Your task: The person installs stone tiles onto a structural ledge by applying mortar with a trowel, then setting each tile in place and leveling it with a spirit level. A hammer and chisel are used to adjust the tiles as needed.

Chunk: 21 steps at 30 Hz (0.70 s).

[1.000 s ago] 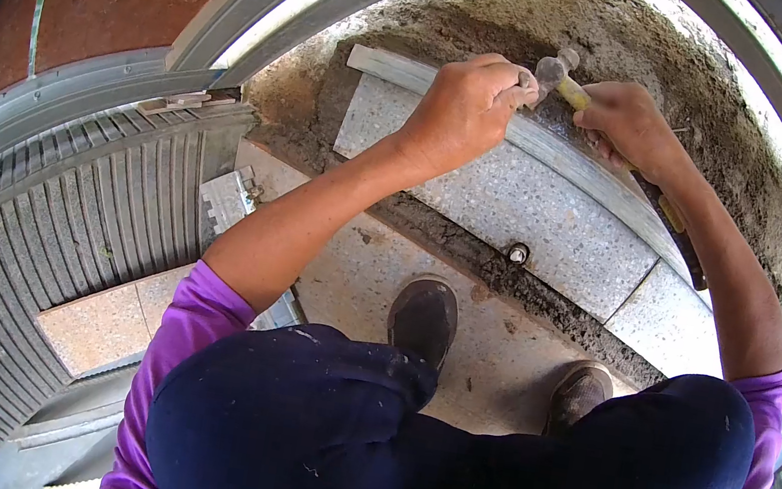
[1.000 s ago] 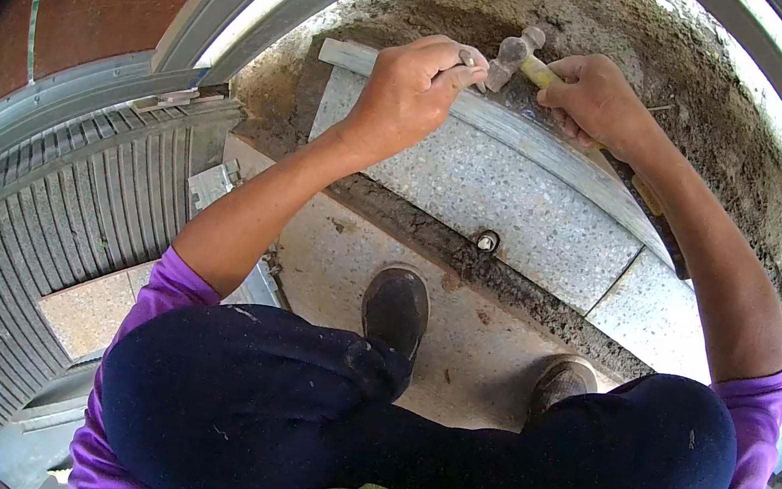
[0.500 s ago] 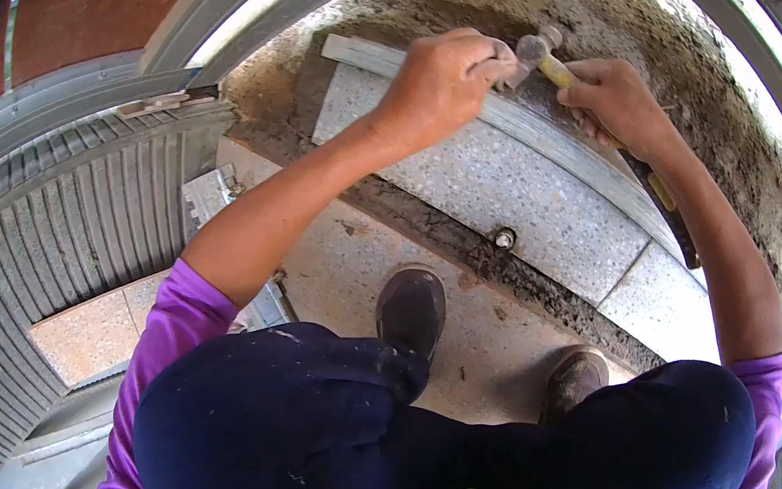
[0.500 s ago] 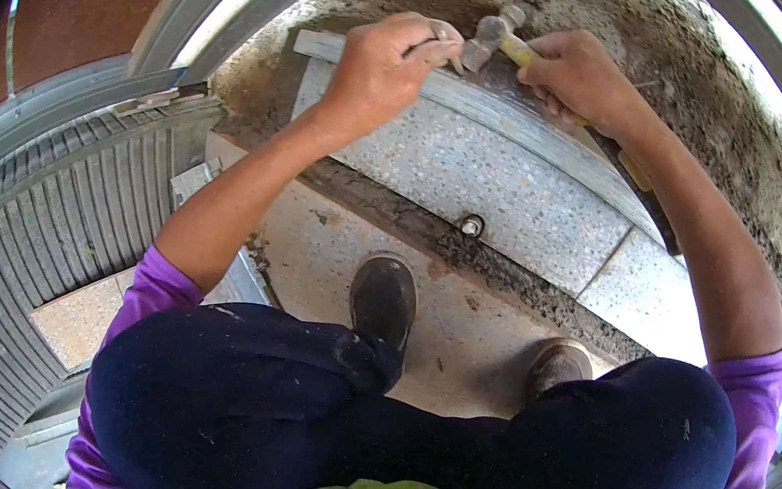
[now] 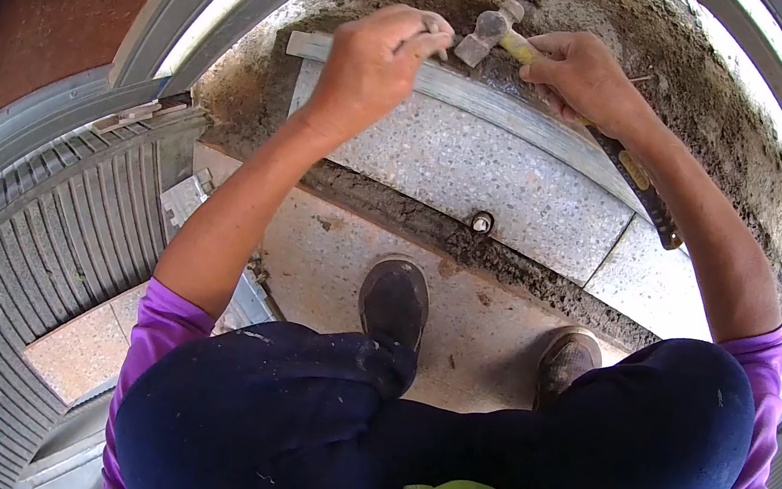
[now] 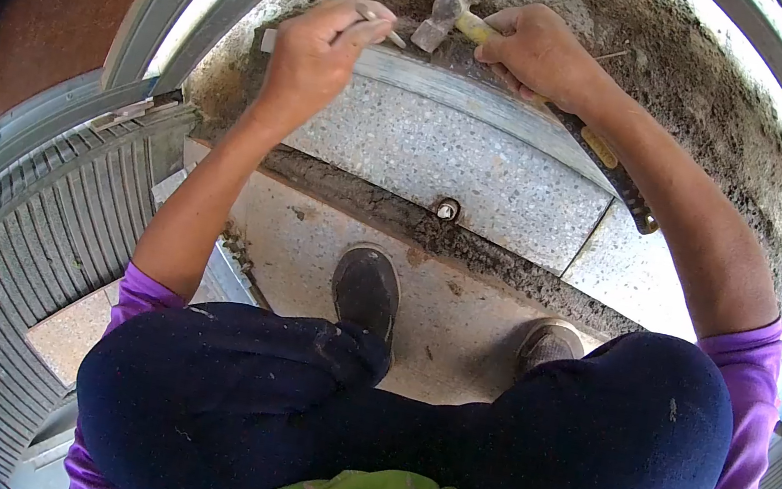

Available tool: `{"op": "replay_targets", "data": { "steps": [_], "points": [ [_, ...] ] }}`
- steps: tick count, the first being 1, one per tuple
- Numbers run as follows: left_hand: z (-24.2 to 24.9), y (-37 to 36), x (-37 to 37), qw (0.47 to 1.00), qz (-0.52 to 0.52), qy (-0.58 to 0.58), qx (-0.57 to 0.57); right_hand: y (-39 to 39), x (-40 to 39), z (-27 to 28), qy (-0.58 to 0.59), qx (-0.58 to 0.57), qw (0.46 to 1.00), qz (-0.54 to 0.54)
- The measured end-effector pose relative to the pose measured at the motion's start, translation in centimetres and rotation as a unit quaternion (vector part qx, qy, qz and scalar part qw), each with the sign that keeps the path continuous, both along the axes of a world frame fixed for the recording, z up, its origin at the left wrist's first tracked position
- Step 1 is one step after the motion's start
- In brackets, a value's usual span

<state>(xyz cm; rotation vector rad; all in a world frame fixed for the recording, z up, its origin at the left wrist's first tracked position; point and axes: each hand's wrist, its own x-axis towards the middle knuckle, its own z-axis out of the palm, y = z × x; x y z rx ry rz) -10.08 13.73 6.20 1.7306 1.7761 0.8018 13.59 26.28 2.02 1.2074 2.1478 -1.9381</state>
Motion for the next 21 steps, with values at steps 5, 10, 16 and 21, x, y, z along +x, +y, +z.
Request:
{"op": "replay_targets", "data": {
  "steps": [5,10,16,21],
  "points": [
    [-0.1,-0.5,-0.9,1.000,0.001,-0.015,0.025,-0.1,-0.9,0.1,-0.010,-0.010,1.000,-0.005],
    [-0.4,-0.7,-0.9,1.000,0.000,-0.009,0.026,-0.6,-1.8,0.5,0.004,0.006,1.000,-0.001],
    [-0.6,-0.8,-0.9,0.999,0.003,-0.004,0.052,-0.1,-2.6,-0.2,0.021,-0.015,1.000,0.008],
    [-0.2,-0.7,-0.8,0.999,0.006,-0.021,0.045,-0.4,-2.7,0.1,0.024,-0.034,0.999,-0.034]
  ]
}}
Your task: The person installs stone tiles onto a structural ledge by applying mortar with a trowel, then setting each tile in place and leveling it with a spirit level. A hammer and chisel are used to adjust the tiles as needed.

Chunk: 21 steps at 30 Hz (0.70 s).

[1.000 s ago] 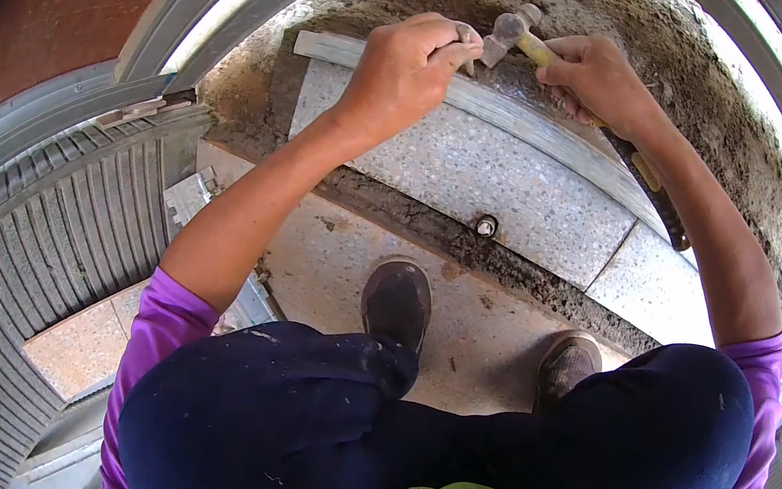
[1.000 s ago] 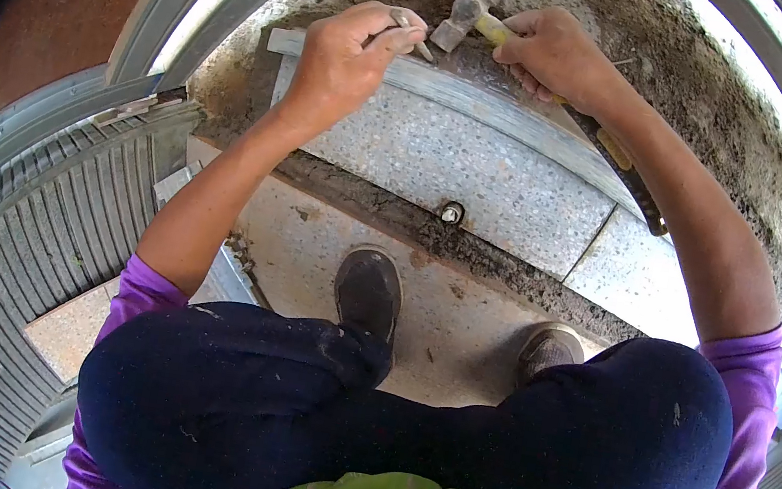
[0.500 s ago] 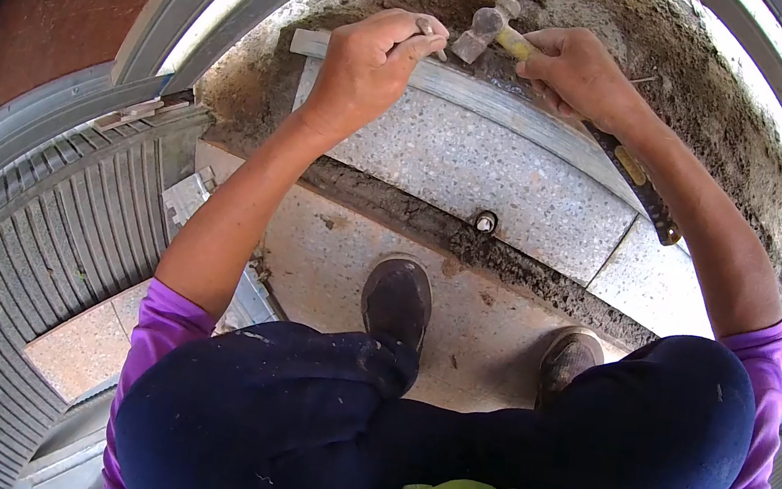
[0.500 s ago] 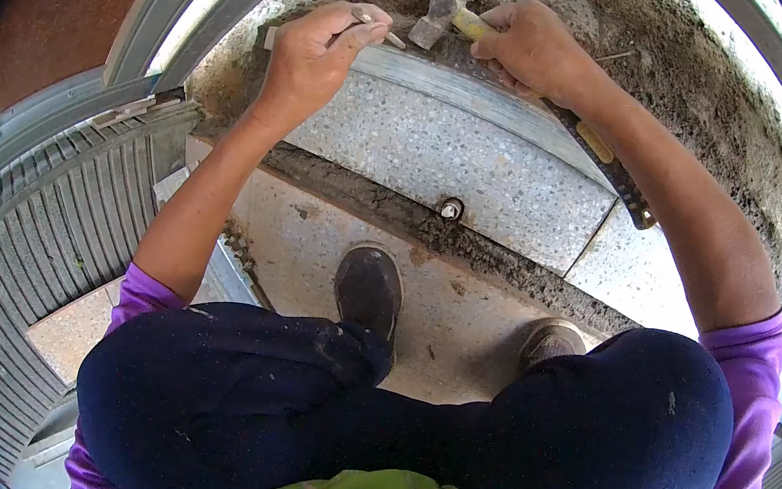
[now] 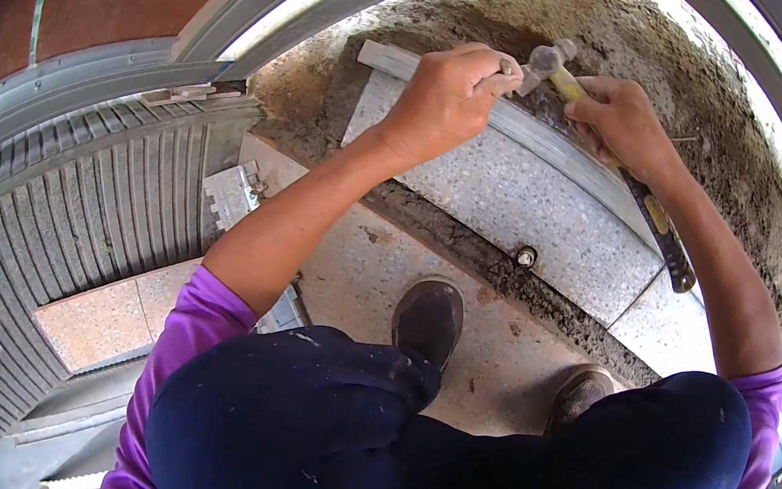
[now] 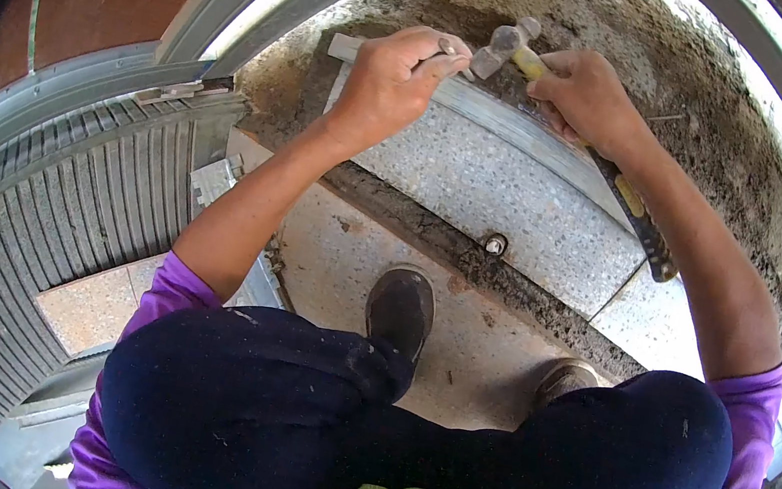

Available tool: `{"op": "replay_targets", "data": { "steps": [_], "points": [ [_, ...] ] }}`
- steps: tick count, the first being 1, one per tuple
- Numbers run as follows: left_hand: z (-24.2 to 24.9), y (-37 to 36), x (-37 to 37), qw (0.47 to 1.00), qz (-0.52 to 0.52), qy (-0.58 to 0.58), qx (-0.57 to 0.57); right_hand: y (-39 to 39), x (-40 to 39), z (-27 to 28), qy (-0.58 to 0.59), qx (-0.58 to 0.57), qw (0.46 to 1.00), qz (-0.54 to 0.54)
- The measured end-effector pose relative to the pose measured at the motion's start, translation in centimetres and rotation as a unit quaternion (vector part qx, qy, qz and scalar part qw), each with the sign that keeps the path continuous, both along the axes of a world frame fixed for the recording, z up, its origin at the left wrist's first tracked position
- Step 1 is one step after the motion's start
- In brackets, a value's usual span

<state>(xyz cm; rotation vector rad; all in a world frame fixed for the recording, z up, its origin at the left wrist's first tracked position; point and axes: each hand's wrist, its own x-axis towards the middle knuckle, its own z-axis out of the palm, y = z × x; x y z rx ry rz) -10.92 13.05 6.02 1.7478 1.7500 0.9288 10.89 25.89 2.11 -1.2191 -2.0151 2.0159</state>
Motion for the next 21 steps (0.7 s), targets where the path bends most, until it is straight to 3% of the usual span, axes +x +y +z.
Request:
{"op": "replay_targets", "data": {
  "steps": [3,6,12,15,21],
  "points": [
    [0.0,0.1,0.0,1.000,0.008,-0.004,-0.011,-0.2,-0.1,0.5,-0.005,-0.015,0.999,-0.032],
    [0.0,0.1,0.0,1.000,0.003,-0.008,-0.015,0.0,0.1,0.3,-0.041,-0.022,0.998,0.031],
    [0.0,0.3,0.0,1.000,0.007,-0.003,-0.017,-0.5,0.1,0.5,-0.016,-0.047,0.998,-0.041],
    [-0.1,0.1,0.0,1.000,0.005,-0.001,-0.013,0.1,0.1,0.1,-0.034,-0.030,0.999,0.021],
    [-0.2,0.4,0.0,1.000,0.005,0.007,0.011,-0.2,0.1,0.1,-0.024,0.003,1.000,-0.011]
  ]
}}
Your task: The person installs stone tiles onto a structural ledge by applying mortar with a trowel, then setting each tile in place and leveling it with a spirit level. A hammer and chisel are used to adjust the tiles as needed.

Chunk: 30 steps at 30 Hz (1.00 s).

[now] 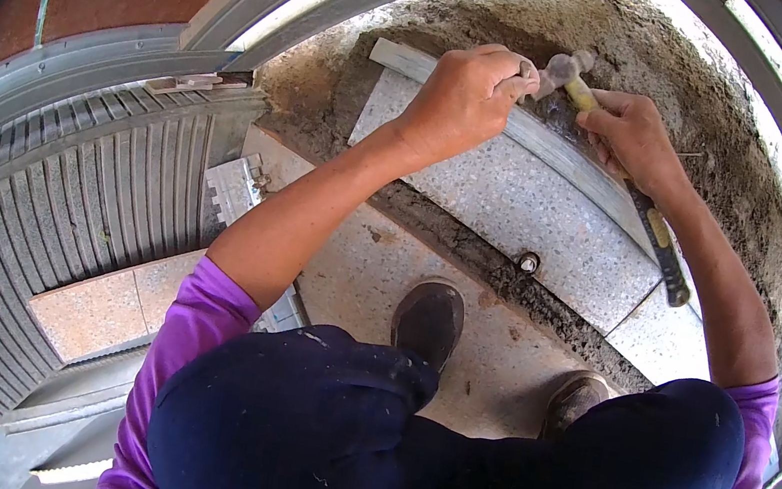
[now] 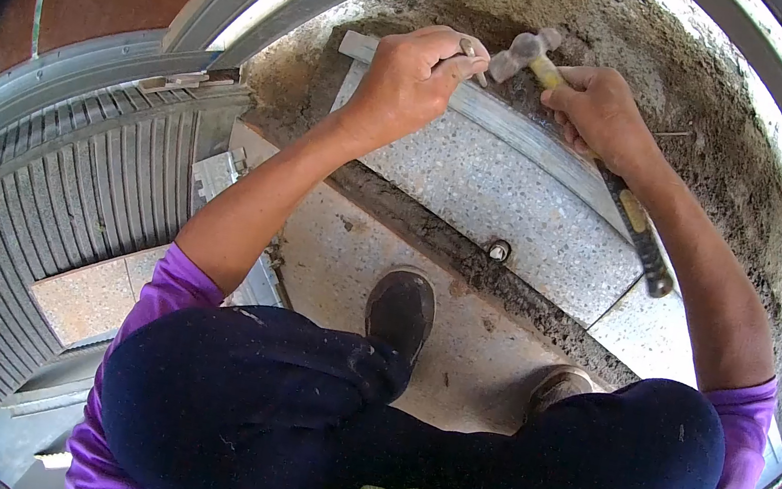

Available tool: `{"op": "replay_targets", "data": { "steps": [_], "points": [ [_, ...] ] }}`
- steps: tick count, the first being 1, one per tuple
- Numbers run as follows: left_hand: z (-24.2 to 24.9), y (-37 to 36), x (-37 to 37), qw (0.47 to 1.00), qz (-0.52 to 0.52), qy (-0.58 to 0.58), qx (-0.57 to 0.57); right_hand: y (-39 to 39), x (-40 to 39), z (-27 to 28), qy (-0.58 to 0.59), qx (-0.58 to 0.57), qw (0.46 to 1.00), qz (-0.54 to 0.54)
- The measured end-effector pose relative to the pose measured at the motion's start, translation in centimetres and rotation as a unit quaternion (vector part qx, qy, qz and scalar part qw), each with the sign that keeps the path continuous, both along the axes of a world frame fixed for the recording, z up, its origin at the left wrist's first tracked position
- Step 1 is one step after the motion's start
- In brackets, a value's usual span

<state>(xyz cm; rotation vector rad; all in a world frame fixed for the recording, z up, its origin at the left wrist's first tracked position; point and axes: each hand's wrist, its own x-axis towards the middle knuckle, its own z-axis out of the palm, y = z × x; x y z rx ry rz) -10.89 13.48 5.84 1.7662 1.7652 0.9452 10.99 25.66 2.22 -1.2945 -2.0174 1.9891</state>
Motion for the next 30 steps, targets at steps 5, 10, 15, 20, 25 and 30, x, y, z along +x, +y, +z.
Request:
{"op": "replay_targets", "data": {
  "steps": [5,10,15,20,25,30],
  "points": [
    [0.1,0.1,0.1,1.000,0.003,0.000,-0.016,0.5,0.0,0.5,-0.027,-0.031,0.999,0.025],
    [-0.4,0.0,0.1,1.000,-0.001,-0.016,-0.010,0.6,0.2,0.7,-0.022,-0.015,0.998,0.054],
    [-0.1,0.2,0.1,0.993,0.024,0.094,-0.072,1.5,1.1,-0.8,0.012,0.081,0.993,0.088],
    [0.0,-0.2,1.3,0.998,0.050,-0.021,-0.034,3.4,3.0,-0.4,-0.002,0.107,0.993,0.047],
    [0.4,0.3,2.5,0.997,0.039,-0.049,-0.044,2.8,2.9,2.5,-0.047,0.133,0.990,0.026],
    [-0.3,0.4,3.6,0.997,0.018,-0.053,-0.052,4.1,4.3,-1.8,0.076,0.277,0.957,0.038]
  ]
}}
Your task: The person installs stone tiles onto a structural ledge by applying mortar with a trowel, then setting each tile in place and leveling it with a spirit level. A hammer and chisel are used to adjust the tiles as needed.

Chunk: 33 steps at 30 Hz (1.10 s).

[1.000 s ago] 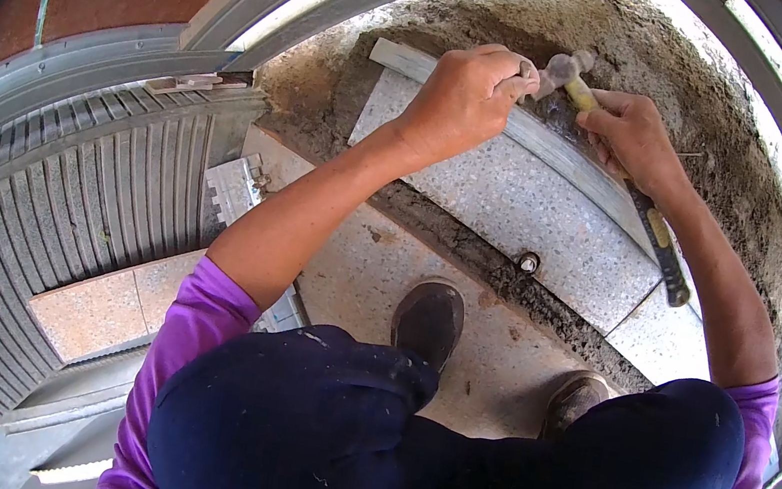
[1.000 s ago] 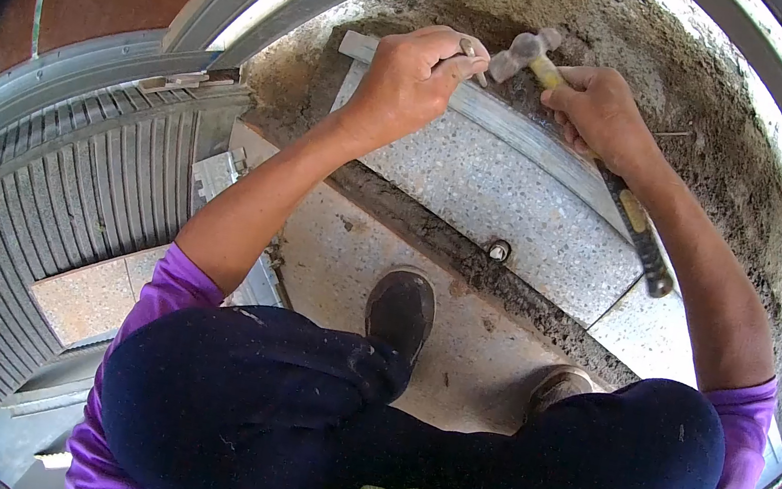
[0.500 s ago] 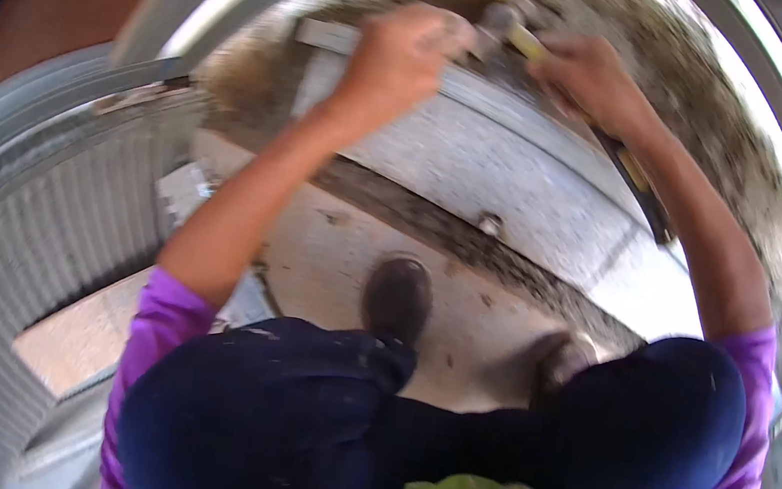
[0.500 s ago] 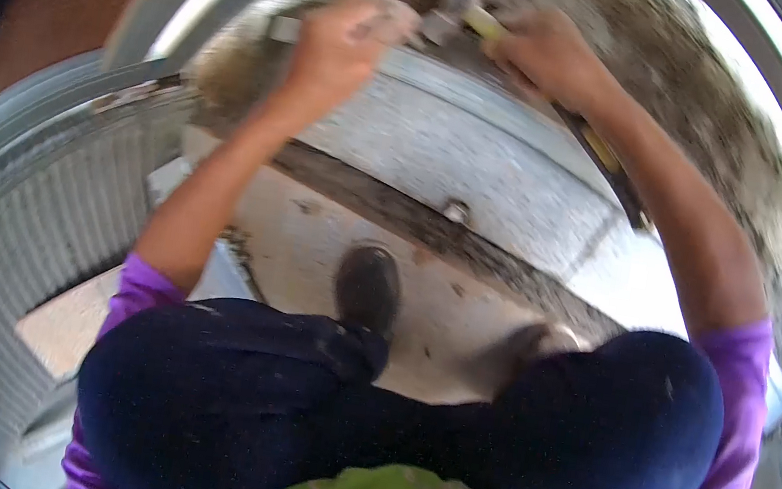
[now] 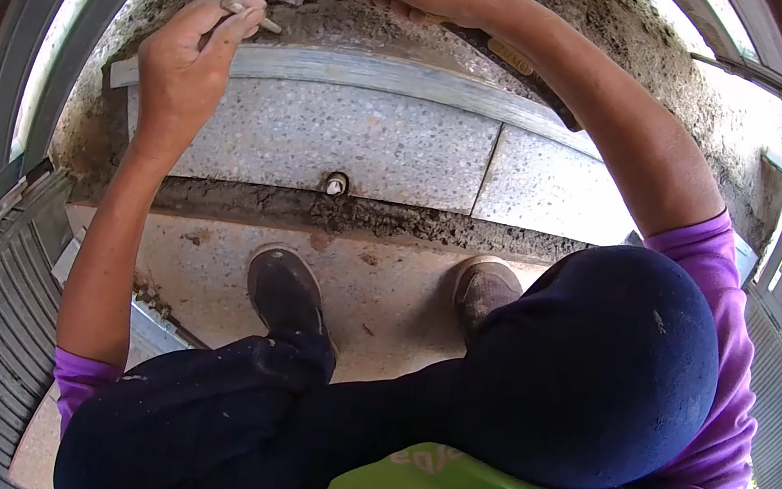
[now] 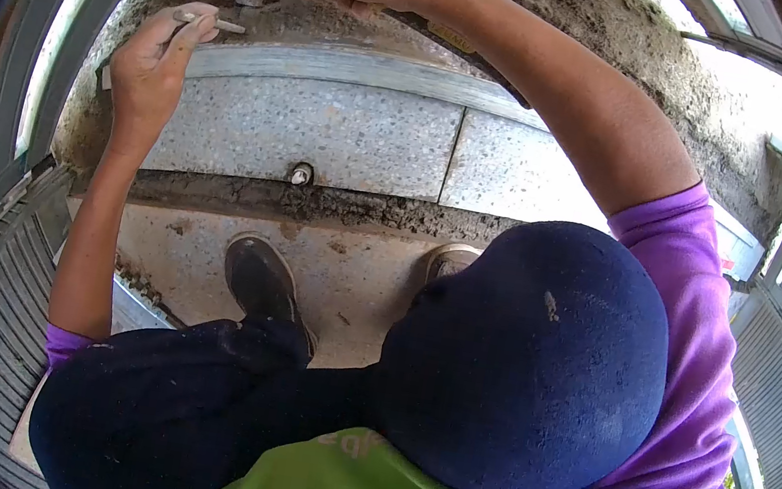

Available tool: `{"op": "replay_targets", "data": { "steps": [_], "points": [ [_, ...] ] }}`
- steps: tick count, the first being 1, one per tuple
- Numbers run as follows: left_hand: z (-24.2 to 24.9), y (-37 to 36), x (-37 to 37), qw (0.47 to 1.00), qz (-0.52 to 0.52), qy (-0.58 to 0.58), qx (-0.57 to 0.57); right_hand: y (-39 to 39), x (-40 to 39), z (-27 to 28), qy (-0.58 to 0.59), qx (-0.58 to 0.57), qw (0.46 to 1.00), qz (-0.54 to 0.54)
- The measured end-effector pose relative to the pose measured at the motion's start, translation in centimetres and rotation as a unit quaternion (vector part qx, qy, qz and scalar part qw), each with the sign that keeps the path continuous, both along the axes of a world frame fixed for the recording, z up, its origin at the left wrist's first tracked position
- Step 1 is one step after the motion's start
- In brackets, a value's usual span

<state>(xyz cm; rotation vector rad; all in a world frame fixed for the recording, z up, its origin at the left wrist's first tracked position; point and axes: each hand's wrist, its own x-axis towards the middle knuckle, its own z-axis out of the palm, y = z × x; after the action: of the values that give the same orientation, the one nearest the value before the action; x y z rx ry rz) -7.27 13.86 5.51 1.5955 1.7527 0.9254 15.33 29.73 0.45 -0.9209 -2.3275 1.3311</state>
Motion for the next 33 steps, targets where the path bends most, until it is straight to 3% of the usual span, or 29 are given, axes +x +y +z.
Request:
{"op": "replay_targets", "data": {
  "steps": [3,6,12,18,24,33],
  "points": [
    [0.2,-0.1,-0.1,1.000,0.005,0.003,-0.001,0.3,1.0,2.6,0.004,-0.098,0.994,-0.050],
    [0.4,-0.3,0.3,1.000,0.006,-0.001,-0.001,0.5,2.3,5.2,-0.086,-0.171,0.979,-0.066],
    [0.5,-0.5,0.8,1.000,0.002,0.007,-0.010,0.2,3.6,4.9,-0.049,-0.146,0.985,-0.076],
    [0.4,-0.5,1.3,1.000,0.008,0.000,-0.026,0.5,4.3,2.4,-0.100,-0.017,0.993,-0.060],
    [0.7,-0.8,1.5,0.998,0.015,0.041,-0.049,-0.1,6.0,4.2,-0.141,-0.107,0.984,-0.025],
    [0.1,-1.2,1.1,0.998,0.032,0.011,-0.058,-1.3,5.1,1.6,-0.110,-0.079,0.991,-0.006]
  ]
}}
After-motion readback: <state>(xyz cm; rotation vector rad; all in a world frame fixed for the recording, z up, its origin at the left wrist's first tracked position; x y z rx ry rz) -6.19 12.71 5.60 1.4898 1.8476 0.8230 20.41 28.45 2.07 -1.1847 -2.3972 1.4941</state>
